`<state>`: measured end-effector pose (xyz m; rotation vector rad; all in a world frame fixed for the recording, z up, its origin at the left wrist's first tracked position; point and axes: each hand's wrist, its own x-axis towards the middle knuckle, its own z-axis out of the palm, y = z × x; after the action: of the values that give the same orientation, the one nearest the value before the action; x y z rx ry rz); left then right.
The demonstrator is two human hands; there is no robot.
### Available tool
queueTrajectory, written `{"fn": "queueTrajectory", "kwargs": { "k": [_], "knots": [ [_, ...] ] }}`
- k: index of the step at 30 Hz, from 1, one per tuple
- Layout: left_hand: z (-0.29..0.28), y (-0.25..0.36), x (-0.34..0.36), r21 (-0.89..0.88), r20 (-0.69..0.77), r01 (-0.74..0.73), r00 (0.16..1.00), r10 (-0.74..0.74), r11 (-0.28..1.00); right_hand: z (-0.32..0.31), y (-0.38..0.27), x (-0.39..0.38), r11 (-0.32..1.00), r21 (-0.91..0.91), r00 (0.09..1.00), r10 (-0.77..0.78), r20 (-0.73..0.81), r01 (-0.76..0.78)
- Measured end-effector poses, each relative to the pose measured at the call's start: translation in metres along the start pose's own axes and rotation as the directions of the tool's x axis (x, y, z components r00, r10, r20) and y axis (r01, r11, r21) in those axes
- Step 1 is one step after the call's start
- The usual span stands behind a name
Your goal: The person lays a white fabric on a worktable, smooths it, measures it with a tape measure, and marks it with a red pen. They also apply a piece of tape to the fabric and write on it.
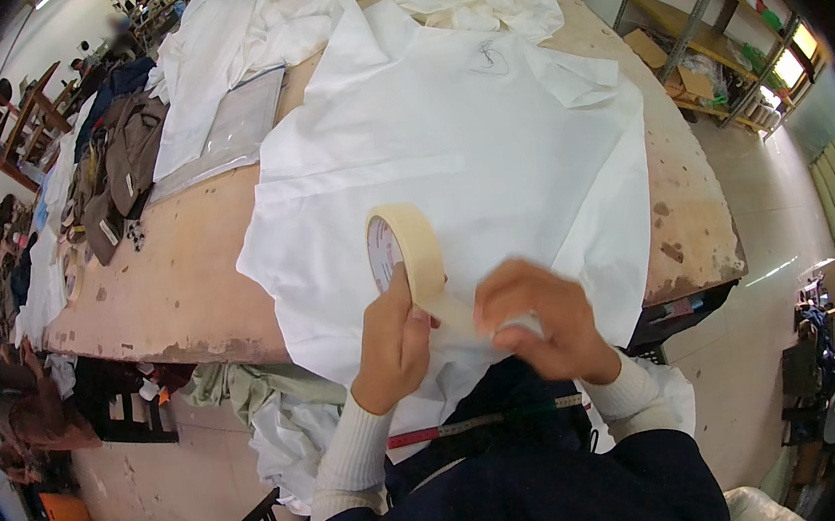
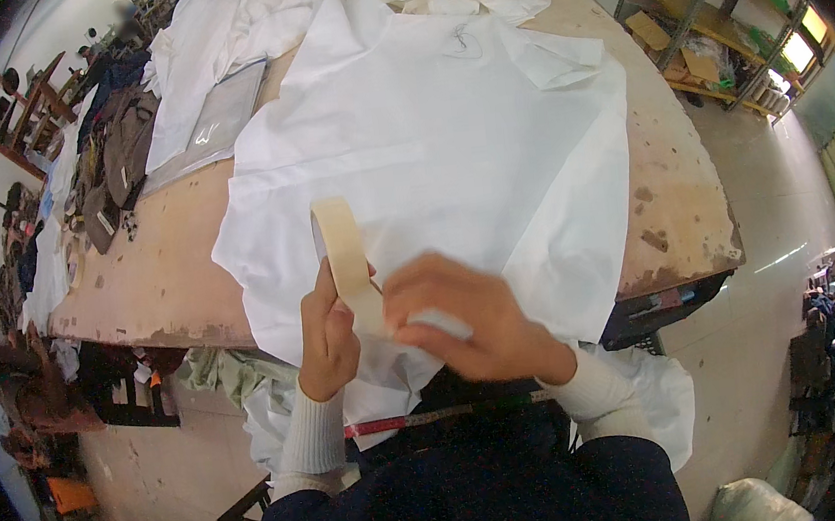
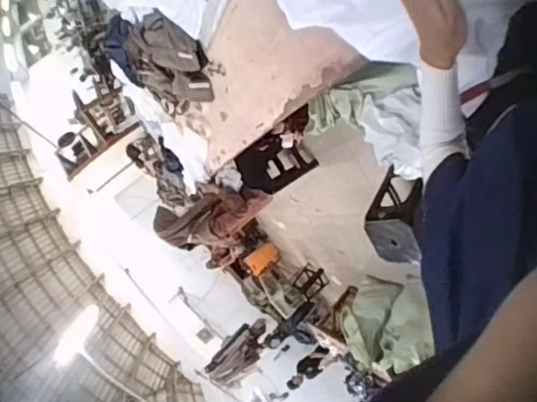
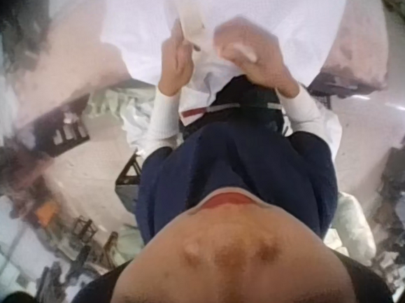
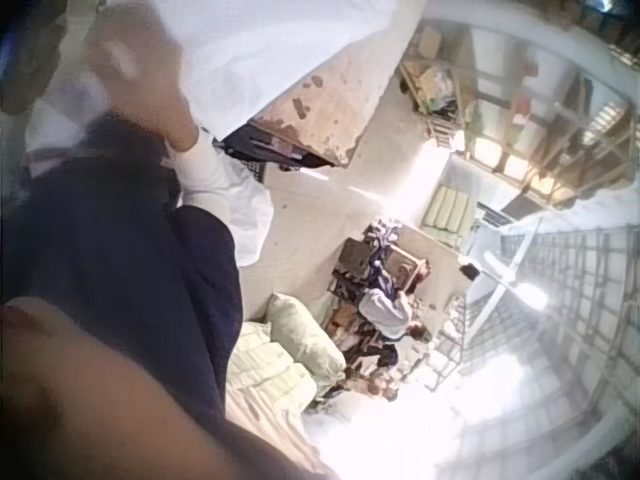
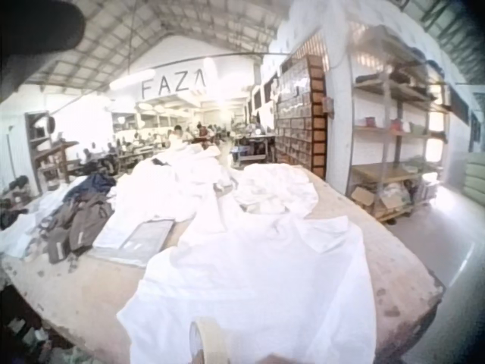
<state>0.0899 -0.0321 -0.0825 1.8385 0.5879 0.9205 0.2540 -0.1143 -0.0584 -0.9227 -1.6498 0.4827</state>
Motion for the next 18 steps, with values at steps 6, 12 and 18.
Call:
{"fn": "queueTrajectory", "kwargs": {
  "k": [6, 12, 18],
  "knots": [
    [-0.004, -0.017, 0.004, -0.344, -0.208, 0.158, 0.948, -0.239, 0.926, 0.011, 0.019, -0.018, 0.992, 0.067, 0.933, -0.073, -0.353, 0.103],
    [-0.053, -0.041, 0.033, -0.267, -0.696, -0.265, 0.718, 0.005, 0.926, -0.059, -0.01, 0.028, 0.977, 0.211, 0.892, 0.079, -0.444, 0.018],
    [-0.031, -0.031, 0.044, 0.343, -0.313, -0.202, 0.896, 0.314, 0.918, -0.008, 0.096, 0.075, 0.917, -0.24, 0.93, 0.35, 0.109, -0.317]
  ]
}}
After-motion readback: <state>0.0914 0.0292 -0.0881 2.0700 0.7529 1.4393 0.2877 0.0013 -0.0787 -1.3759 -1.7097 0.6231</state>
